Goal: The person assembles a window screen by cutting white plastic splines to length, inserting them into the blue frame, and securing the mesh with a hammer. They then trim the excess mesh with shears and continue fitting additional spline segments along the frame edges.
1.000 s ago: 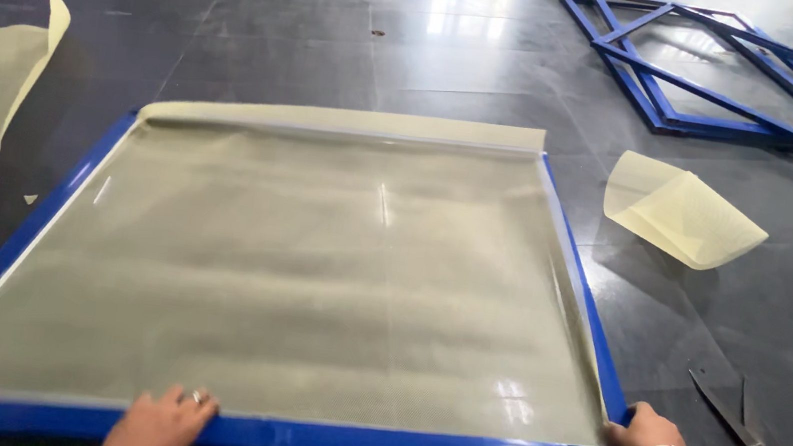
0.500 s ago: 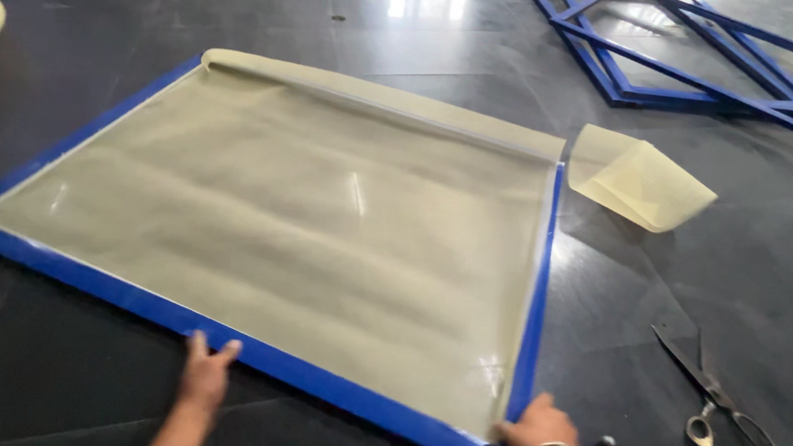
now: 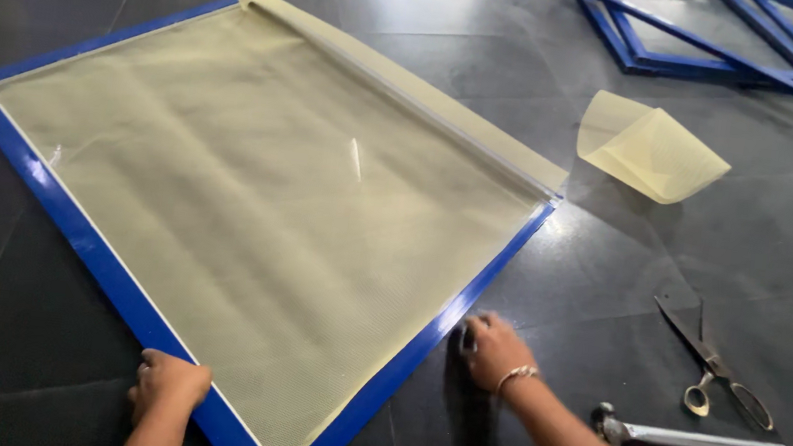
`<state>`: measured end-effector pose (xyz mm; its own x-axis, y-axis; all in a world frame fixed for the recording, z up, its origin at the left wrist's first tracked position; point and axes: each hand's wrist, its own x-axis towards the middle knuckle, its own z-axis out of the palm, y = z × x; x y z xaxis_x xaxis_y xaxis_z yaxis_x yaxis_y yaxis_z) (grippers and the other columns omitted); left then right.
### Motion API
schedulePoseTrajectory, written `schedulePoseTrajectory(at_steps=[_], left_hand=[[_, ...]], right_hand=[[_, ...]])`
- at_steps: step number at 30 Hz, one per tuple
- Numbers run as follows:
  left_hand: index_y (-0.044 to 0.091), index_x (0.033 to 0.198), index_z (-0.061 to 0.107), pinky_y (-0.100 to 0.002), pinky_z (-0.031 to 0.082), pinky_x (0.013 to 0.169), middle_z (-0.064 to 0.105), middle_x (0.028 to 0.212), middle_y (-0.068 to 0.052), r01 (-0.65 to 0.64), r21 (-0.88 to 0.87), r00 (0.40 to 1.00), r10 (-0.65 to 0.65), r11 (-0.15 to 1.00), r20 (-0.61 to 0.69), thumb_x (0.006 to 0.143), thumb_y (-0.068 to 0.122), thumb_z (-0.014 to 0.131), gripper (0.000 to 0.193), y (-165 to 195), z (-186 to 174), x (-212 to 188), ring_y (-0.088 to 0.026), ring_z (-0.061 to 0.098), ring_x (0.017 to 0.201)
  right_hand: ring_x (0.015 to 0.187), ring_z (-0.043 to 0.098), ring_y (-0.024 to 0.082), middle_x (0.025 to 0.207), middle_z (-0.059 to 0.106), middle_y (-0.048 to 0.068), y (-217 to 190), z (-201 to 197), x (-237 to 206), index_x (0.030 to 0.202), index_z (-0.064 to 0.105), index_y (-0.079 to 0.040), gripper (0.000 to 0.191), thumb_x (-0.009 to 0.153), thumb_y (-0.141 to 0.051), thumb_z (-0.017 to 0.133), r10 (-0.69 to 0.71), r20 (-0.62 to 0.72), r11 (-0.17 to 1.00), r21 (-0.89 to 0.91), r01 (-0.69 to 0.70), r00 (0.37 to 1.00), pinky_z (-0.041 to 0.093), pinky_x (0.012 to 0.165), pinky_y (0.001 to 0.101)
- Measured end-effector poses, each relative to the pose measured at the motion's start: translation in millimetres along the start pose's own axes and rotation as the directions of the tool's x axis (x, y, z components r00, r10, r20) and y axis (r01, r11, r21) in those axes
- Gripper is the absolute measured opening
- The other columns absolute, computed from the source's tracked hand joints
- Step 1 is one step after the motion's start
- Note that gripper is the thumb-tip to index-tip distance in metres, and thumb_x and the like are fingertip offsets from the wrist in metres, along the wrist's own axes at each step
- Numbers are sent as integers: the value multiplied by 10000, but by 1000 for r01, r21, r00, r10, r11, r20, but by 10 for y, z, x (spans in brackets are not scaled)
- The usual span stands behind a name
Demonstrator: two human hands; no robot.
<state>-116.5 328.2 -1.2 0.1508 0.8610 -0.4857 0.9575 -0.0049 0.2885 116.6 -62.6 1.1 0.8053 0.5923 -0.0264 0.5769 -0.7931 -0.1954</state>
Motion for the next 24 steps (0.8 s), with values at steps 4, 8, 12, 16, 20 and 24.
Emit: schedulePoseTrajectory(at_steps=[4,8,12,16,20,24], left_hand=[[25,1631,155,-588,361,1155,349,1642,-124,-26,87,999,28,996,-21,805,273,719,1030,18,79,32,-347,375,1474],[0,1590,182,-557,361,1123,320,1625,-166,-70,144,989,87,987,-118,749,289,759,1060,66,231,164,-331,360,1459],[-11,1563,339,-451,439,1148,471,1564,-207,-242,156,945,269,958,-186,763,318,722,946,0,178,377,-406,505,1375],[-29,1524,392,-444,473,1092,520,1492,-253,-311,222,916,354,924,-187,734,306,732,923,41,59,625,-443,561,1289],[-43,1519,425,-443,490,1084,576,1434,-270,-395,275,879,448,877,-165,737,347,753,933,30,-82,862,-448,607,1244],[-8,1542,408,-446,481,1085,561,1459,-242,-507,286,809,563,813,-167,726,347,802,973,-122,-357,1110,-440,583,1281]], right_hand=[[1267,577,277,1373,616,96,103,-32,208,1208,631,-88,330,891,-173,601,-232,-132,963,-169,209,964,478,1054,399],[1280,570,283,1359,615,116,127,-15,383,1261,606,-57,377,905,-174,569,-408,-165,889,-295,350,898,440,1067,416],[1280,572,283,1377,608,127,56,-50,475,1333,588,-44,479,865,-148,567,-506,-194,829,-378,412,841,444,1064,404],[1255,554,280,1385,581,140,-159,-175,525,1372,566,-45,515,886,-214,597,-384,18,863,-349,365,923,427,1065,412],[1228,531,297,1420,558,149,-386,-303,499,1407,556,-51,625,863,-340,662,-331,163,866,-337,368,929,407,1043,437],[1174,563,315,1250,618,156,-679,-210,73,1272,613,-6,609,838,-424,704,-434,56,850,-307,429,899,445,979,436]])
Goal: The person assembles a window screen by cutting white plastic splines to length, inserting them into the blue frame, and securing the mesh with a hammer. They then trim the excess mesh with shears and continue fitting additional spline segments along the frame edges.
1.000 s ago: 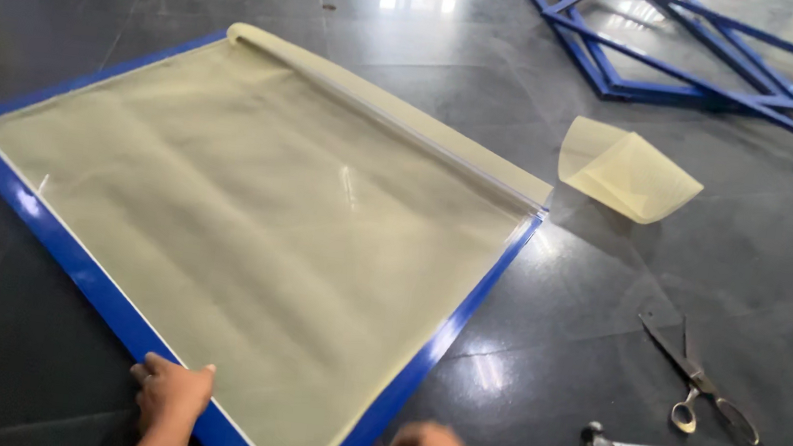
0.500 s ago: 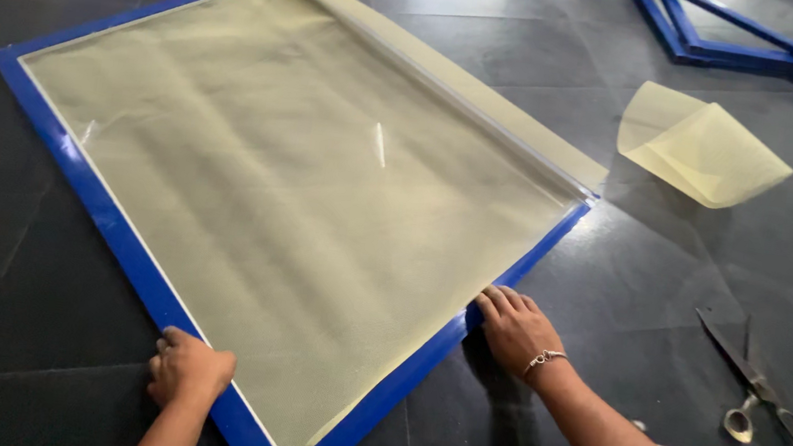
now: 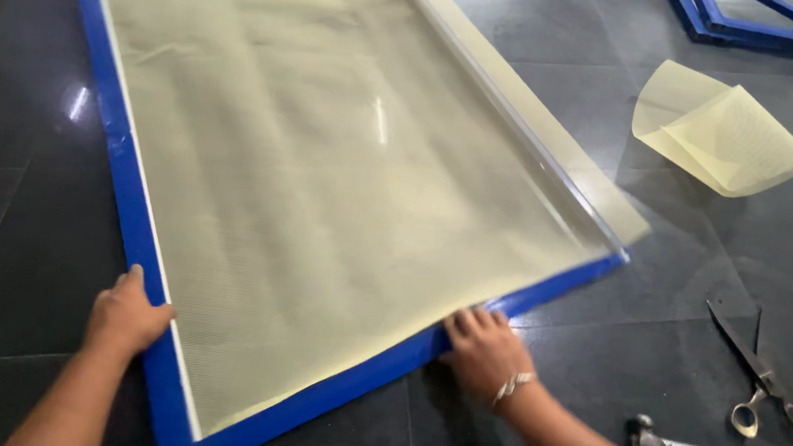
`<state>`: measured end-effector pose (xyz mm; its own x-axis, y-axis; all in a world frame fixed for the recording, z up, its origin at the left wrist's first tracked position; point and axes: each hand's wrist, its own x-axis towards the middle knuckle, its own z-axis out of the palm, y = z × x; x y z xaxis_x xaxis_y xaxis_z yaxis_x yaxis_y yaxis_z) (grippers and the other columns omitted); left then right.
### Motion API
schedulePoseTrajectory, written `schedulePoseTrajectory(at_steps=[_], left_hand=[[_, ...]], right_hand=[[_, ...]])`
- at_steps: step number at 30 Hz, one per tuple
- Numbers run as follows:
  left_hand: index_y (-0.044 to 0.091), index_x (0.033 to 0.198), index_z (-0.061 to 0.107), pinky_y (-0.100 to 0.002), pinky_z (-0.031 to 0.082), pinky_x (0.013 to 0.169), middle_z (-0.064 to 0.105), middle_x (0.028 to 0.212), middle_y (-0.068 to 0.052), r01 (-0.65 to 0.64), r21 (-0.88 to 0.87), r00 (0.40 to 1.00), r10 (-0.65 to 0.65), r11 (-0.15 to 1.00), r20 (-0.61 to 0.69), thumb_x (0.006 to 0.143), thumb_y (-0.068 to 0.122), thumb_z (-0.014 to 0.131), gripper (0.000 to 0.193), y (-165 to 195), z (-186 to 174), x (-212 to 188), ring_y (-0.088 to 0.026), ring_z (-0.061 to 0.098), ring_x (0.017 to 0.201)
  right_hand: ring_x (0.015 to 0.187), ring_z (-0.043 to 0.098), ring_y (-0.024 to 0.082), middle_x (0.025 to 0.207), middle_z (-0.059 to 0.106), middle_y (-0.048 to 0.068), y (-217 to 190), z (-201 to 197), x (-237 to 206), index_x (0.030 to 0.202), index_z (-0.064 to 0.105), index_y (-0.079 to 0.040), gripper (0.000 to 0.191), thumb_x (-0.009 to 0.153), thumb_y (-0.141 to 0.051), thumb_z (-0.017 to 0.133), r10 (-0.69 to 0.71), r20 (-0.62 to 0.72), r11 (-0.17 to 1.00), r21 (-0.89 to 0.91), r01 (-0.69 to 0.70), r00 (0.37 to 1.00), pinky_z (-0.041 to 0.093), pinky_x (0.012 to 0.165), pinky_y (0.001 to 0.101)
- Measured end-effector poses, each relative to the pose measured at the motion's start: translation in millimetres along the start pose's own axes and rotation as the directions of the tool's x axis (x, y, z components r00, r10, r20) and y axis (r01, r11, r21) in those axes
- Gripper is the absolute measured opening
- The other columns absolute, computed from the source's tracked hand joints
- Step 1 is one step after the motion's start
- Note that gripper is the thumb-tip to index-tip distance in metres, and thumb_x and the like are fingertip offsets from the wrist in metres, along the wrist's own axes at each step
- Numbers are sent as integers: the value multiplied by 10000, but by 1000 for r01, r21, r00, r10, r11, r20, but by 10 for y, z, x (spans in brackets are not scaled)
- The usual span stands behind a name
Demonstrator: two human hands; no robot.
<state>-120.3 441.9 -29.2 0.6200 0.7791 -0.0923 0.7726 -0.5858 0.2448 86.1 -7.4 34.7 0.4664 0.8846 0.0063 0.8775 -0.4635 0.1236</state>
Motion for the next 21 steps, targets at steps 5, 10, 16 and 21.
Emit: schedulePoseTrajectory(at_steps=[5,10,16,21], left_hand=[[137,1657,318,-485,486,1096,552,1504,-225,112,-88,984,-98,990,149,802,259,766,973,-200,-116,162,-409,614,1312],[173,1621,331,-468,428,1153,484,1551,-176,-135,-108,979,149,985,137,781,300,791,966,-123,-119,169,-379,502,1393],[191,1591,328,-552,409,1121,341,1649,-74,-169,59,956,149,984,253,837,348,749,877,378,-297,-73,-335,406,1455],[191,1551,414,-567,437,1079,381,1626,-111,-326,316,934,253,891,251,867,399,735,784,817,-654,-583,-316,428,1449]], right_hand=[[1061,592,291,1113,641,147,-757,24,-471,1209,641,36,526,877,-363,723,61,93,997,42,-66,994,479,864,404],[1053,604,281,1099,653,115,-963,-201,-708,1150,674,-16,521,803,-393,774,164,198,984,38,-174,967,484,878,403],[1114,628,252,1118,676,59,-799,-610,-762,1075,703,-139,360,853,-419,735,358,447,909,33,-415,820,506,953,377],[1236,588,279,1341,634,79,-663,-723,-898,1282,648,-182,493,857,-426,697,439,111,839,303,-451,892,487,1013,405]])
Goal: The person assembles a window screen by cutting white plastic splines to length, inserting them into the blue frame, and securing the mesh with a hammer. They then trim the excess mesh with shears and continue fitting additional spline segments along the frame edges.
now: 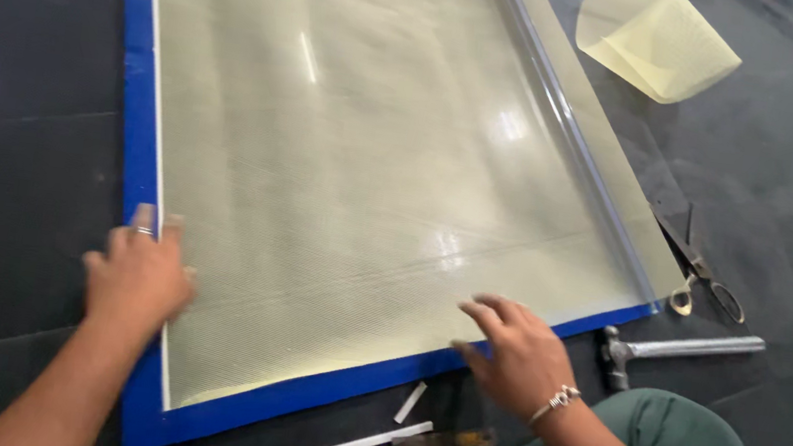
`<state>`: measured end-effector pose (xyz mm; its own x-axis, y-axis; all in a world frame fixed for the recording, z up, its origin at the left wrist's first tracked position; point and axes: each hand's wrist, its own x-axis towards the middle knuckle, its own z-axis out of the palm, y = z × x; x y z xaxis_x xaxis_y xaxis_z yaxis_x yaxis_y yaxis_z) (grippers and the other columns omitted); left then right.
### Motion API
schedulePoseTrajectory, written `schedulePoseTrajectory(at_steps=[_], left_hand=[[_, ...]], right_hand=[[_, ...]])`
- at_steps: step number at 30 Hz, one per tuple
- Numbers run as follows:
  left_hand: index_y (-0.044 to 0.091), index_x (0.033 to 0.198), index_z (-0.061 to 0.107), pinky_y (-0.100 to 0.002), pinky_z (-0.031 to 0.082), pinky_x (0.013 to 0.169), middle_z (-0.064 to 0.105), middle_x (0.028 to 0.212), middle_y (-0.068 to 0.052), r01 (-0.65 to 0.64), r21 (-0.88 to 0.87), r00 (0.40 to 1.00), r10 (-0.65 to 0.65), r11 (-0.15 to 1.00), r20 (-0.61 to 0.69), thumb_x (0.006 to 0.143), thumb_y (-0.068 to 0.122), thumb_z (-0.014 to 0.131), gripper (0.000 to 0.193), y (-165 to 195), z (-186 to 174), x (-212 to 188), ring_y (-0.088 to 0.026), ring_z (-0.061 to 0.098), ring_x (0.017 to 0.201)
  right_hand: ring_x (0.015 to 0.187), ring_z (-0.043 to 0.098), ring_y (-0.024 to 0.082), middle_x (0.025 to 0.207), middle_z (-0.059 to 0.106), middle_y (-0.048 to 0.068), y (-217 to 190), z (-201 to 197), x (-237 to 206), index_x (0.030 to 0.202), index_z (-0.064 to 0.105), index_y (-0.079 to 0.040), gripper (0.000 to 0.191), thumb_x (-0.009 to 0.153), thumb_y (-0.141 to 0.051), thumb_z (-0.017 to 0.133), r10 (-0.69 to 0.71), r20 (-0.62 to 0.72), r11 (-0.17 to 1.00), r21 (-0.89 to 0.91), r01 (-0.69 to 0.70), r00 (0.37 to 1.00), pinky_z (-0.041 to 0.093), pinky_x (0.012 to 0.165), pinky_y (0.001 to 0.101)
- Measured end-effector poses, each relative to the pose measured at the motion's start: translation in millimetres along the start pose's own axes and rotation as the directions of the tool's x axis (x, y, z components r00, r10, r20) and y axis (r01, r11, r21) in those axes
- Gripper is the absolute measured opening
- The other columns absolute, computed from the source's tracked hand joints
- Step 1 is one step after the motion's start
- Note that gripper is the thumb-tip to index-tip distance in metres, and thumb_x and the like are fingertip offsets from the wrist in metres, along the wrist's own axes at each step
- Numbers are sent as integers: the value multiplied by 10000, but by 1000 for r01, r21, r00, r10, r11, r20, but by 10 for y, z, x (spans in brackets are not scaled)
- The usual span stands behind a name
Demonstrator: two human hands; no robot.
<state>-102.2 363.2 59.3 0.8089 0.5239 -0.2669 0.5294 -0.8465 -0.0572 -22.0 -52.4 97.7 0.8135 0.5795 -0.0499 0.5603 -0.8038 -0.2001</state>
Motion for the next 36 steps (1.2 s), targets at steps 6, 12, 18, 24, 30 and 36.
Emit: schedulePoseTrajectory(at_steps=[6,12,18,24,30,36], left_hand=[[179,1555,270,-550,355,1157,146,1662,-137,-384,-257,752,463,887,469,876,486,777,901,956,95,-1064,-376,294,1475],[145,1346,575,-428,481,1063,589,1402,-116,-323,-451,853,463,832,242,821,238,748,561,380,-75,-1126,-326,560,1294],[158,1119,737,-430,511,989,707,1201,-88,-118,-377,965,196,918,176,809,129,731,312,-517,-232,-1103,-305,643,1170],[188,1101,762,-440,548,935,730,1139,-91,-159,-297,922,250,941,297,820,106,700,299,-450,27,-1044,-302,677,1114],[184,1069,770,-452,571,887,736,1091,-107,-264,-242,897,330,934,294,826,91,693,271,-289,212,-937,-309,697,1063],[188,1032,801,-438,582,891,757,1071,-114,-265,-200,882,321,943,344,809,154,760,230,-248,185,-924,-300,717,1055]], right_hand=[[1510,254,400,1631,273,191,-7,237,-88,1574,367,-193,865,834,-497,695,-70,366,980,-147,132,928,266,1100,591],[1240,582,276,1335,635,66,-389,391,31,1215,670,-136,406,859,-327,716,-244,166,964,146,221,955,457,1047,421],[1044,670,289,1078,734,64,-1442,812,302,1023,737,-122,190,862,-222,728,-444,42,800,468,375,895,546,885,403],[959,698,300,970,745,66,-2187,1149,581,927,795,-175,132,896,-155,668,-497,134,811,423,404,857,559,837,423],[913,745,264,969,791,64,-2224,1178,724,1023,787,-163,193,867,-163,673,-404,314,830,521,200,859,577,847,384],[916,759,251,966,803,60,-2226,1176,881,968,816,-160,212,805,-140,682,-420,395,870,431,239,817,580,881,362]])
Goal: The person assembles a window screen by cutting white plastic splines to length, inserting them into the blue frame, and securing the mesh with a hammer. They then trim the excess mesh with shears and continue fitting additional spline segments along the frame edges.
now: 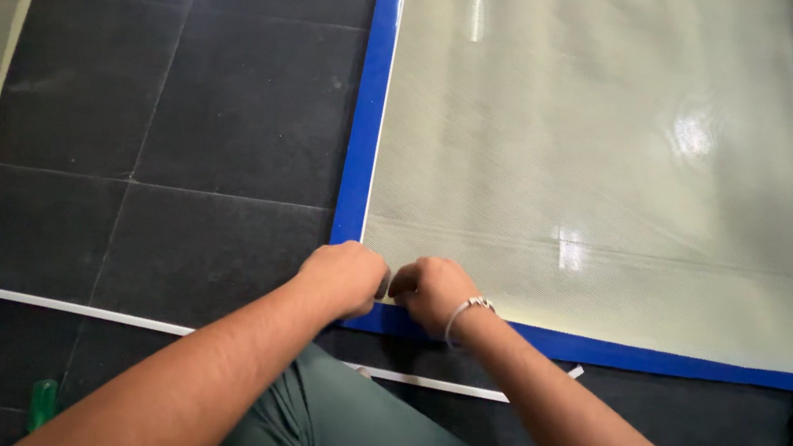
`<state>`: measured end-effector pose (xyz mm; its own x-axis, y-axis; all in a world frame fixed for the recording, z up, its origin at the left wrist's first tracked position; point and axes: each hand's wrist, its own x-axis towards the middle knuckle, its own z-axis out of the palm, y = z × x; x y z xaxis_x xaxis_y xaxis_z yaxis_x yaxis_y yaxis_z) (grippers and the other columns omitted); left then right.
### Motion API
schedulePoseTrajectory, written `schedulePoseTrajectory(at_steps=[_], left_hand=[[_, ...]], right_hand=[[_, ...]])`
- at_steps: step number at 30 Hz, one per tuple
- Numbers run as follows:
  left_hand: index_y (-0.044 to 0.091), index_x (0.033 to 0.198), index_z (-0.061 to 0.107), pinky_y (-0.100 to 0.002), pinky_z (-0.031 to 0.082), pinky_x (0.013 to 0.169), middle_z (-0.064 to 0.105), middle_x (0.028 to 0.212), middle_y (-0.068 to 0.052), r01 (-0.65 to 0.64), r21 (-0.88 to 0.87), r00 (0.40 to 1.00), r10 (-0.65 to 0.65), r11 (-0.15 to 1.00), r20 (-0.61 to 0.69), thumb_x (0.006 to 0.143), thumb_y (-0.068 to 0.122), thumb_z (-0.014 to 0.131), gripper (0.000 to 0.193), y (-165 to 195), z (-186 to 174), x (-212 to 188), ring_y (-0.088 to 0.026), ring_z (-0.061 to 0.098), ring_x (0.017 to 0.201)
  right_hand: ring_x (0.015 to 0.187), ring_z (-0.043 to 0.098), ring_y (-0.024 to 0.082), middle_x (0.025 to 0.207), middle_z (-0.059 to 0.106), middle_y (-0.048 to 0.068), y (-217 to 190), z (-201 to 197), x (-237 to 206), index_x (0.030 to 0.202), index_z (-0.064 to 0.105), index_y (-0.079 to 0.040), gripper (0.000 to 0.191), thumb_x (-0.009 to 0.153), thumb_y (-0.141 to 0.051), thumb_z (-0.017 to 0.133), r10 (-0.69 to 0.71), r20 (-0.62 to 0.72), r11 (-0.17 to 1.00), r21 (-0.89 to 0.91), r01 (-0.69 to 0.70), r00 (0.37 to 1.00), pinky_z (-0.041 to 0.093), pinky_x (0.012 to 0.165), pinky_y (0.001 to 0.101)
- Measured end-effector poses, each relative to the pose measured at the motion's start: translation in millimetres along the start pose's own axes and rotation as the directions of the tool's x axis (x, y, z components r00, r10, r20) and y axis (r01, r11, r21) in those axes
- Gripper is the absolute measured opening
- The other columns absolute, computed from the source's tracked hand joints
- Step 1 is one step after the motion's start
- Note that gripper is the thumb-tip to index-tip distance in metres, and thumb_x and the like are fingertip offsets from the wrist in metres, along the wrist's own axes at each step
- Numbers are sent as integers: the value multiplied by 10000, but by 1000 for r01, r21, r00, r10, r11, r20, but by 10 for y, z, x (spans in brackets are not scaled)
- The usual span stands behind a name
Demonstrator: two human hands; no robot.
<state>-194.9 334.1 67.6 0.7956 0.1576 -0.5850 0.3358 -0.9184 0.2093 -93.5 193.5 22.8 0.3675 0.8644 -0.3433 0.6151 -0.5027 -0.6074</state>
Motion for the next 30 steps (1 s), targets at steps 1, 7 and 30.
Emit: schedulePoseTrajectory(at_steps=[1,7,30], left_hand=[[201,1058,789,-435,576,904,751,1090,-108,9,-11,1000,-9,1000,22,792,193,794,266,5,-16,-5,-292,707,1074],[164,1158,739,-453,500,1010,706,1211,-91,26,55,997,-30,998,75,723,340,907,499,30,-82,-5,-280,581,1254],[273,1180,734,-607,326,1136,714,1218,-9,129,12,990,-129,992,64,710,241,916,506,81,73,97,-250,554,1303]], right_hand=[[919,753,254,970,798,58,9,-19,45,967,822,-183,202,806,-175,701,40,56,999,-25,-39,998,578,883,362],[934,729,291,1008,767,73,33,25,448,988,832,-245,204,800,-317,800,193,253,954,-273,-121,948,580,879,393],[957,731,284,1003,783,81,194,65,-26,995,806,-190,208,841,-195,667,36,-18,999,-31,-36,999,567,902,388]])
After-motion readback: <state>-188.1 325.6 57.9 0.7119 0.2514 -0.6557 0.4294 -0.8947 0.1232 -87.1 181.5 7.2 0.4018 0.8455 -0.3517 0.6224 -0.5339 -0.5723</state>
